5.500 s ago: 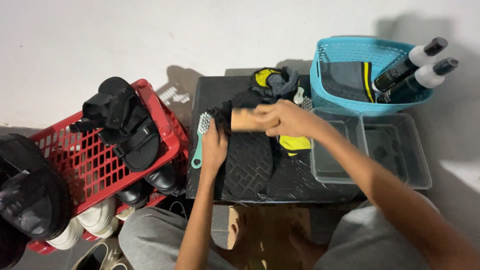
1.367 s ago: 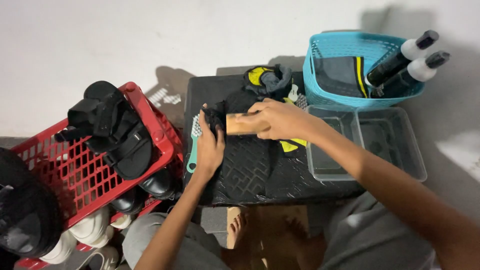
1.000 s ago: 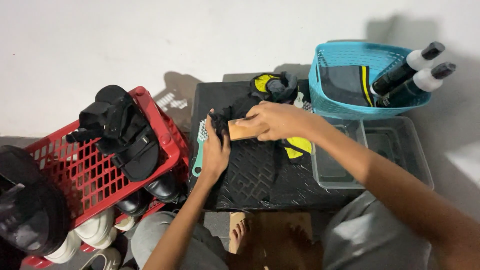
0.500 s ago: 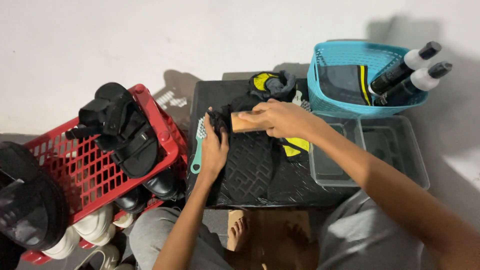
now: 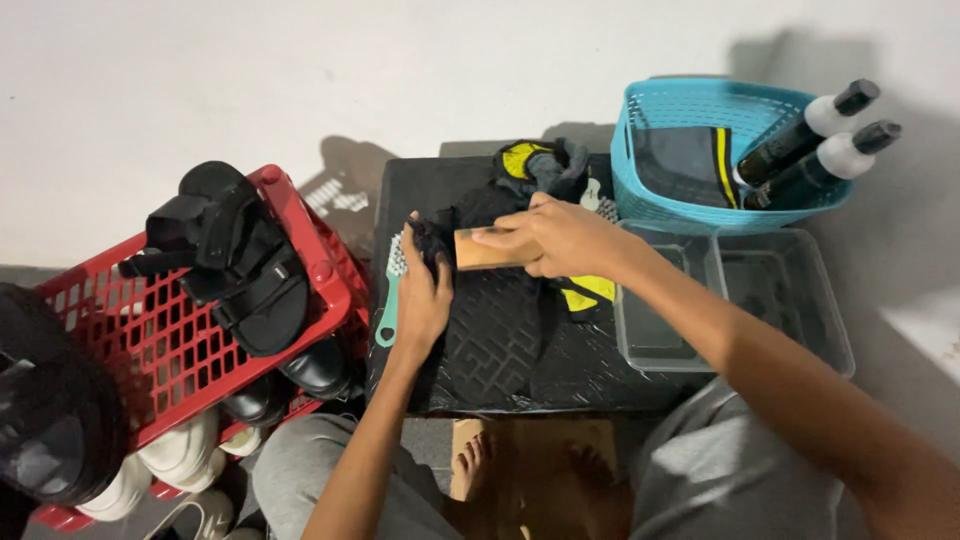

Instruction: The person scrubs the sole of a black shoe using a wooden block held in the right hand while stabilizing the shoe with the left hand. The person continues to scrub the same area of the sole repeatedly.

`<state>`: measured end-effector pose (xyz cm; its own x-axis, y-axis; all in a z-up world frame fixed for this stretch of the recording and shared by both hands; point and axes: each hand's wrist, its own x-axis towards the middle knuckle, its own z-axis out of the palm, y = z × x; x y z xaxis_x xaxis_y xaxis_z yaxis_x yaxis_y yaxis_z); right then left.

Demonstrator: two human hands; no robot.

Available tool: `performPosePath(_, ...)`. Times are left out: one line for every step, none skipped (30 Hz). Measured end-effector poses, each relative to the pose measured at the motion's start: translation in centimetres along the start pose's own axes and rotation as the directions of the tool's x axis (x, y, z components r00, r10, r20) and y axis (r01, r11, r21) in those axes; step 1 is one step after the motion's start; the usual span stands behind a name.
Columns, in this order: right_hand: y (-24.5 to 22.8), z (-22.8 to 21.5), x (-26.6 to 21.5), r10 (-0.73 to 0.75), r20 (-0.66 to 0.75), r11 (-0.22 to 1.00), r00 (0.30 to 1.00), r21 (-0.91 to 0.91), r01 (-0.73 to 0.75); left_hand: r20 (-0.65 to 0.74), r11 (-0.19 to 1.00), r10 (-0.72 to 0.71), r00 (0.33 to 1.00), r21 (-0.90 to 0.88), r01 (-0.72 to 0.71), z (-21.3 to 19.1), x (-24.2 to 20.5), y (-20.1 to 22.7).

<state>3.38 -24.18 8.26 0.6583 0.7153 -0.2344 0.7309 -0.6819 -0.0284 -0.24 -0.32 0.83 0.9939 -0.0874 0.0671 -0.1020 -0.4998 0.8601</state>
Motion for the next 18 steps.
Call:
performPosePath(-0.2, -0.6, -0.1, -0.004, 0.0, 1.0, 1.0, 0.001, 0.004, -0.002, 1.0, -0.002, 1.0, 0.001, 0.002, 0.1, 0.2, -0.4)
performPosePath(-0.6, -1.1, -0.3, 0.006, 0.015, 0.998, 1.0, 0.06, -0.006, -0.01, 1.0, 0.013, 1.0, -0.008, -0.013, 0.2, 0.2, -0.8)
performPosePath(-0.9, -1.7, -0.5, 0.014, 0.031, 0.993, 0.999, 0.12, -0.018, -0.018, 0.999, 0.029, 0.999, -0.018, -0.029, 0.4, 0.2, -1.3)
performPosePath(-0.8, -1.1, -0.3, 0.015, 0.031, 0.993, 0.999, 0.12, -0.018, -0.017, 0.999, 0.029, 0.999, -0.017, -0.029, 0.2, 0.0, -1.0)
performPosePath(-0.6, -0.6, -0.1, 0.05, -0.026, 0.998, 0.998, 0.031, -0.049, -0.012, 1.0, 0.027, 1.0, -0.015, -0.028, 0.0, -0.2, -0.6)
performPosePath(-0.5, -0.1, 0.1, 0.078, -0.086, 0.995, 0.993, -0.058, -0.083, -0.011, 1.0, 0.025, 1.0, -0.014, -0.025, -0.1, -0.3, -0.2)
performPosePath(-0.3, 0.5, 0.2, 0.076, -0.086, 0.995, 0.993, -0.061, -0.082, -0.013, 1.0, 0.025, 1.0, -0.015, -0.026, 0.1, -0.2, -0.3)
performPosePath(-0.2, 1.1, 0.4, 0.075, -0.103, 0.997, 0.992, -0.009, -0.076, -0.019, 0.999, 0.03, 0.999, -0.017, -0.03, 0.2, -0.2, -0.5)
performPosePath(-0.1, 1.8, 0.6, 0.074, -0.119, 0.997, 0.99, 0.042, -0.07, -0.024, 0.999, 0.035, 0.999, -0.019, -0.035, 0.3, -0.1, -0.7)
performPosePath(-0.9, 1.0, 0.5, 0.071, -0.123, 0.997, 0.99, 0.038, -0.067, -0.03, 0.999, 0.037, 0.999, -0.018, -0.037, 0.2, -0.1, -0.7)
performPosePath(-1.7, 0.2, 0.4, 0.108, -0.103, 0.982, 0.989, 0.166, -0.09, -0.021, 0.999, 0.033, 0.999, -0.015, -0.033, 0.1, 0.0, -0.7)
performPosePath(-2.5, -0.5, 0.2, 0.146, -0.077, 0.949, 0.986, 0.292, -0.118, -0.007, 1.0, 0.028, 1.0, -0.013, -0.029, 0.2, 0.0, -0.7)
performPosePath(-2.6, -0.5, 0.5, 0.146, -0.079, 0.95, 0.986, 0.291, -0.117, -0.009, 0.999, 0.03, 0.999, -0.013, -0.031, 0.0, 0.0, -0.3)
performPosePath(-2.8, -0.4, 0.7, 0.156, -0.106, 0.948, 0.982, 0.296, -0.118, -0.011, 0.999, 0.034, 0.999, -0.018, -0.035, -0.1, -0.2, 0.0)
performPosePath(-3.0, -0.2, 0.9, 0.166, -0.133, 0.946, 0.977, 0.302, -0.119, -0.013, 0.999, 0.038, 0.999, -0.023, -0.039, -0.2, -0.4, 0.3)
performPosePath(-3.0, -0.1, 1.1, 0.164, -0.133, 0.946, 0.977, 0.303, -0.117, -0.014, 0.999, 0.038, 0.999, -0.022, -0.038, -0.3, -0.5, 0.5)
performPosePath(-3.1, 0.0, 1.4, 0.148, -0.129, 0.951, 0.981, 0.292, -0.105, -0.017, 0.998, 0.049, 0.999, -0.025, -0.049, -0.5, -0.6, 0.8)
performPosePath(-3.1, 0.2, 1.6, 0.132, -0.123, 0.955, 0.984, 0.282, -0.093, -0.019, 0.998, 0.059, 0.998, -0.028, -0.059, -0.6, -0.7, 1.1)
